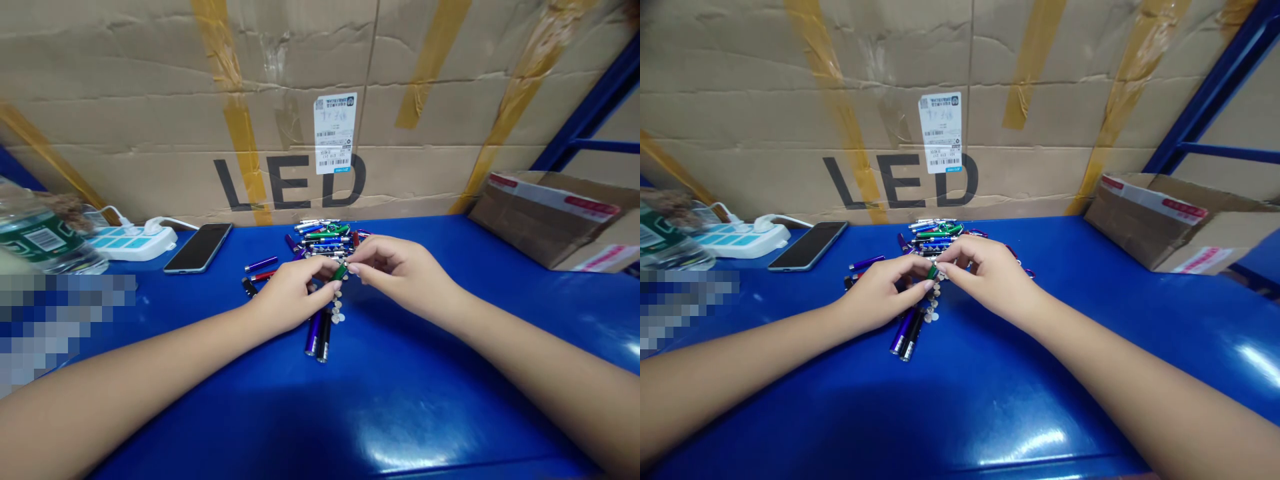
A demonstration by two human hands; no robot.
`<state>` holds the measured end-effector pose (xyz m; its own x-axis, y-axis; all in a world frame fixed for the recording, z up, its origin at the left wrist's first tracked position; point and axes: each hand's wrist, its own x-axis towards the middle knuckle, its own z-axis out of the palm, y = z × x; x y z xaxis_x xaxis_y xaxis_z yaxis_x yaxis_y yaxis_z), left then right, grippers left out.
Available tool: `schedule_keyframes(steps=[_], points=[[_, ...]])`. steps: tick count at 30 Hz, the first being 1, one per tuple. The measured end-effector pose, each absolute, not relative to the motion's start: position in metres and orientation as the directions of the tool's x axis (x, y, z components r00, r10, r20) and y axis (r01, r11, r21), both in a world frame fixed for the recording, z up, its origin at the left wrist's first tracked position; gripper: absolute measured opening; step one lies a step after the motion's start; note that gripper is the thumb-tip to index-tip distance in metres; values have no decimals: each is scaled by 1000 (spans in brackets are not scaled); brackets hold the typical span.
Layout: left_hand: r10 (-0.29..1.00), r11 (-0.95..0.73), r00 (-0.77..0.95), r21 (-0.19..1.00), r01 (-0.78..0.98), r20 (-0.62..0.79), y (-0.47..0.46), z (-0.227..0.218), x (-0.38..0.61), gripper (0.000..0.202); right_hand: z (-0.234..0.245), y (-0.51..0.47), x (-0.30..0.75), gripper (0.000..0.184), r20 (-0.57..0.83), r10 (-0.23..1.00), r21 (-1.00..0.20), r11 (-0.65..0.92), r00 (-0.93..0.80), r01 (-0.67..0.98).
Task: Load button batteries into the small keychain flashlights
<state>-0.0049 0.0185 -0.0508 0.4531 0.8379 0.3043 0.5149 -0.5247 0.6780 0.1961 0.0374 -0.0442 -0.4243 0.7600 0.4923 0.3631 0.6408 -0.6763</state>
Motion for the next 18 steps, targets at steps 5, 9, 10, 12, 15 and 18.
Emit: schedule_keyframes(steps=[5, 9, 10, 12, 15, 18], points=[[857, -493, 424, 707, 507, 293, 18, -50, -5, 18, -42, 41, 201, 11, 589, 621, -486, 783, -517, 388], [862, -482, 413, 726, 490, 293, 19, -50, -5, 21, -42, 43, 203, 9, 583, 550, -383, 835, -598, 396], [862, -484, 413, 724, 492, 295, 19, -50, -5, 21, -41, 43, 203, 9, 577, 551, -372, 834, -602, 407], [859, -493, 412, 708, 505, 304, 19, -51, -6, 21, -41, 42, 202, 8, 565, 561, -358, 828, -605, 433], [855, -507, 414, 670, 542, 312, 20, -52, -6, 20, -41, 41, 201, 7, 531, 574, -338, 818, -623, 465], [849, -518, 424, 651, 556, 314, 20, -54, -7, 20, -42, 41, 201, 9, 484, 589, -326, 808, -647, 491]])
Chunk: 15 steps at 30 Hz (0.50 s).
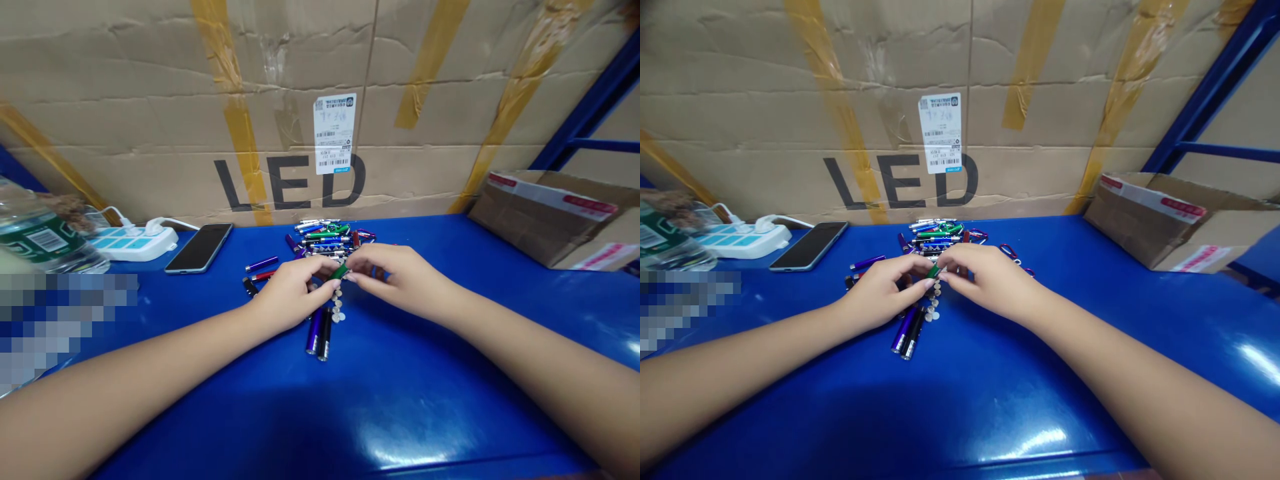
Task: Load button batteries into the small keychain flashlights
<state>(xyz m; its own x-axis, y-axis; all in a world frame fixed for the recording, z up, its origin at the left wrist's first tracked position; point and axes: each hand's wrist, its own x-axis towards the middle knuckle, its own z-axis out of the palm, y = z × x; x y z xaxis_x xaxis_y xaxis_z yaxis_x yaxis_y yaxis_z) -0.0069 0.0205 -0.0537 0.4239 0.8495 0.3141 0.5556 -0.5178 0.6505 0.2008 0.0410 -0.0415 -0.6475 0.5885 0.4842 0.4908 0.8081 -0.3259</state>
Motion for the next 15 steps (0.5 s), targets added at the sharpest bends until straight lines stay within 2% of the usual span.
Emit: schedule_keyframes(steps=[4, 9, 11, 13, 15], points=[[850, -517, 422, 658, 548, 316, 21, -55, -7, 20, -42, 41, 200, 12, 447, 607, -353, 795, -657, 494], [832, -550, 435, 612, 568, 344, 20, -51, -8, 22, -42, 39, 199, 7, 500, 611, -371, 791, -614, 486], [805, -593, 471, 522, 613, 361, 22, -47, -11, 24, -42, 40, 199, 6, 518, 615, -371, 788, -595, 491], [793, -603, 478, 379, 702, 378, 27, -45, -16, 27, -43, 40, 200, 7, 527, 627, -373, 777, -573, 507], [833, -510, 397, 255, 822, 385, 34, -45, -23, 33, -44, 41, 201, 8, 528, 643, -375, 763, -555, 527]])
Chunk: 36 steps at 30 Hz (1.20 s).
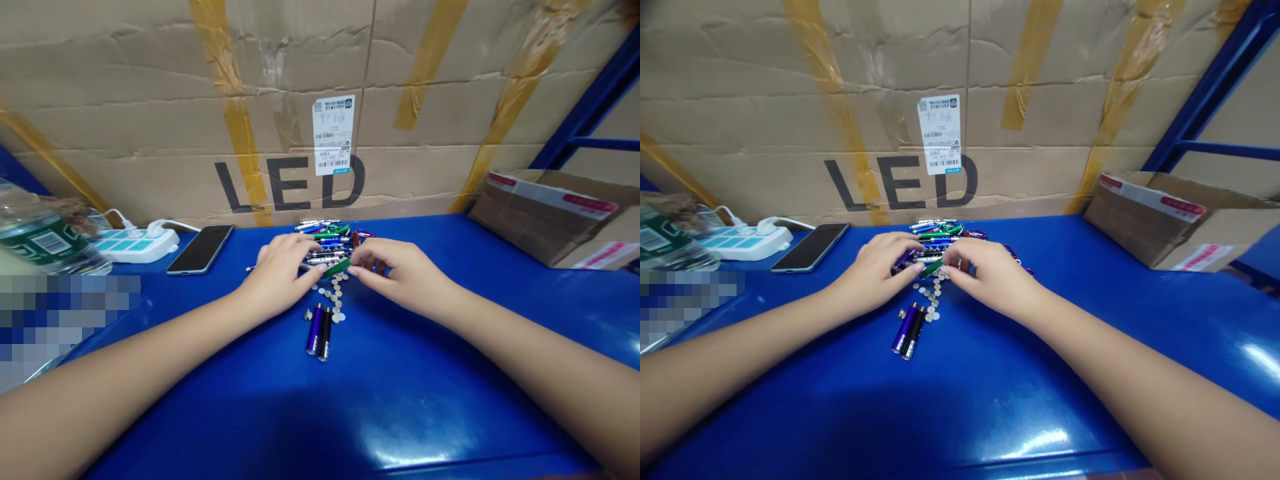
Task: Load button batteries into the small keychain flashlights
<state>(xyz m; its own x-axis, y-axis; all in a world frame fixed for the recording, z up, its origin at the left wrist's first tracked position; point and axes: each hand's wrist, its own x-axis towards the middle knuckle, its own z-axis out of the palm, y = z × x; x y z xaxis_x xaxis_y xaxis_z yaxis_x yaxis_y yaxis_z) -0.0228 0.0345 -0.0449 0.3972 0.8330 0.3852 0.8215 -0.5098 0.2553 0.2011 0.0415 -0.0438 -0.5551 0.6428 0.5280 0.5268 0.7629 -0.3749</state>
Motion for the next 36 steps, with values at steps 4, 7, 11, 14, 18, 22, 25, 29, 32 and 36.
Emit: schedule_keyframes(steps=[4, 7, 11, 14, 18, 22, 25, 29, 32, 36], points=[[926, -345, 297, 201, 917, 234, 48, -52, -35, 42, -44, 43, 203, 6, 506, 665, -380, 743, -549, 551], [928, -357, 325, 185, 916, 184, 50, -56, -36, 41, -44, 43, 202, 6, 499, 652, -368, 756, -571, 541], [917, -385, 357, 170, 907, 176, 46, -56, -34, 38, -44, 43, 202, 5, 499, 636, -363, 770, -589, 525], [915, -393, 367, 160, 906, 167, 45, -57, -33, 38, -45, 44, 201, 4, 496, 639, -372, 768, -588, 521], [906, -409, 381, 150, 900, 184, 45, -60, -33, 40, -48, 45, 200, 5, 486, 636, -367, 771, -599, 520], [871, -451, 397, 152, 879, 289, 38, -52, -29, 35, -48, 45, 200, 5, 498, 627, -358, 778, -599, 516], [761, -612, 533, 139, 778, 369, 28, -43, -22, 35, -47, 43, 200, 4, 528, 606, -355, 794, -595, 494], [710, -698, 620, 216, 683, 333, 20, -43, -14, 35, -45, 38, 197, 4, 558, 572, -368, 820, -601, 439], [747, -663, 556, 339, 668, 365, 21, -48, -13, 24, -46, 36, 194, 14, 540, 650, -486, 760, -535, 433], [792, -606, 443, 450, 656, 420, 25, -51, -14, 20, -49, 43, 198, 19, 453, 730, -489, 684, -513, 542]])
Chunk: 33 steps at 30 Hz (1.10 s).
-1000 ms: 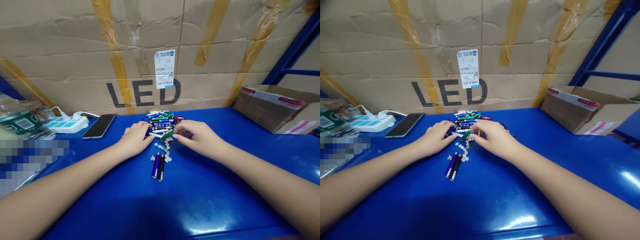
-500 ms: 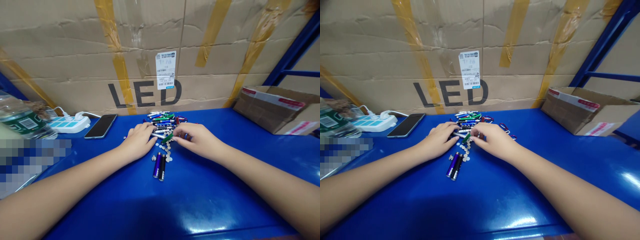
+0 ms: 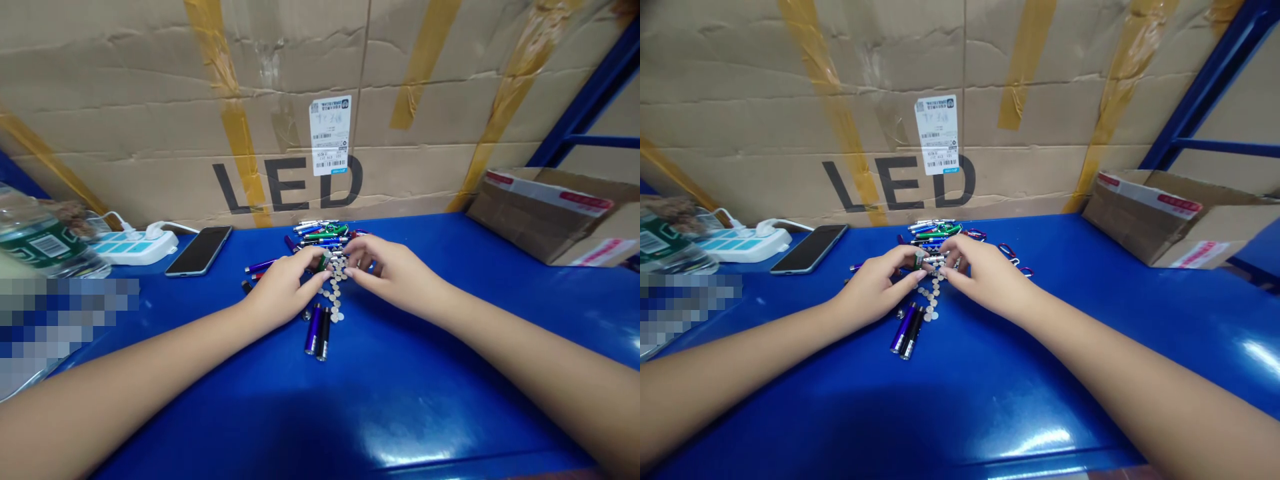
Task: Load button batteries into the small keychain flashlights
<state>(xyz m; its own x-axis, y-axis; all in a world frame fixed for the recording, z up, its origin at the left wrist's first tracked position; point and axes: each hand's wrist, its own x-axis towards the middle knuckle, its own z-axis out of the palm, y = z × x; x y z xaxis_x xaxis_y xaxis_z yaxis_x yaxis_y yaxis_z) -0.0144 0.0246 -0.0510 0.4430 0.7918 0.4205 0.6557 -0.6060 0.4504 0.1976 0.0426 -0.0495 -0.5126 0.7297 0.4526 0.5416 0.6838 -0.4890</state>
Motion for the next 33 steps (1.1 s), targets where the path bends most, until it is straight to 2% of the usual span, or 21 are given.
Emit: schedule_keyframes(steps=[2, 4, 8, 11, 17, 20, 22, 24, 30, 33], points=[[793, -604, 445, 448, 659, 416, 24, -51, -14, 19, -53, 48, 201, 8, 402, 695, -363, 718, -596, 593], [792, -607, 460, 433, 666, 402, 23, -51, -14, 19, -57, 53, 203, 10, 358, 662, -265, 748, -658, 608], [765, -635, 504, 343, 692, 400, 22, -52, -13, 19, -62, 56, 200, 17, 305, 676, -216, 735, -671, 643], [728, -673, 543, 286, 682, 418, 23, -54, -13, 19, -63, 56, 197, 14, 287, 707, -223, 705, -646, 673], [724, -678, 552, 281, 679, 414, 23, -55, -13, 17, -62, 58, 200, 6, 302, 741, -299, 671, -600, 678], [716, -689, 561, 296, 661, 416, 23, -54, -13, 17, -54, 51, 199, 8, 469, 694, -358, 715, -546, 601], [722, -684, 550, 314, 658, 420, 23, -54, -13, 18, -46, 43, 196, 10, 595, 678, -423, 721, -432, 549], [724, -685, 547, 341, 644, 420, 23, -55, -13, 19, -42, 36, 192, 9, 656, 667, -478, 729, -353, 490], [690, -723, 598, 348, 596, 409, 23, -54, -13, 17, -47, 35, 189, 6, 674, 594, -479, 804, -438, 353], [702, -712, 587, 359, 604, 404, 22, -54, -13, 17, -50, 39, 192, 7, 681, 523, -413, 852, -512, 321]])
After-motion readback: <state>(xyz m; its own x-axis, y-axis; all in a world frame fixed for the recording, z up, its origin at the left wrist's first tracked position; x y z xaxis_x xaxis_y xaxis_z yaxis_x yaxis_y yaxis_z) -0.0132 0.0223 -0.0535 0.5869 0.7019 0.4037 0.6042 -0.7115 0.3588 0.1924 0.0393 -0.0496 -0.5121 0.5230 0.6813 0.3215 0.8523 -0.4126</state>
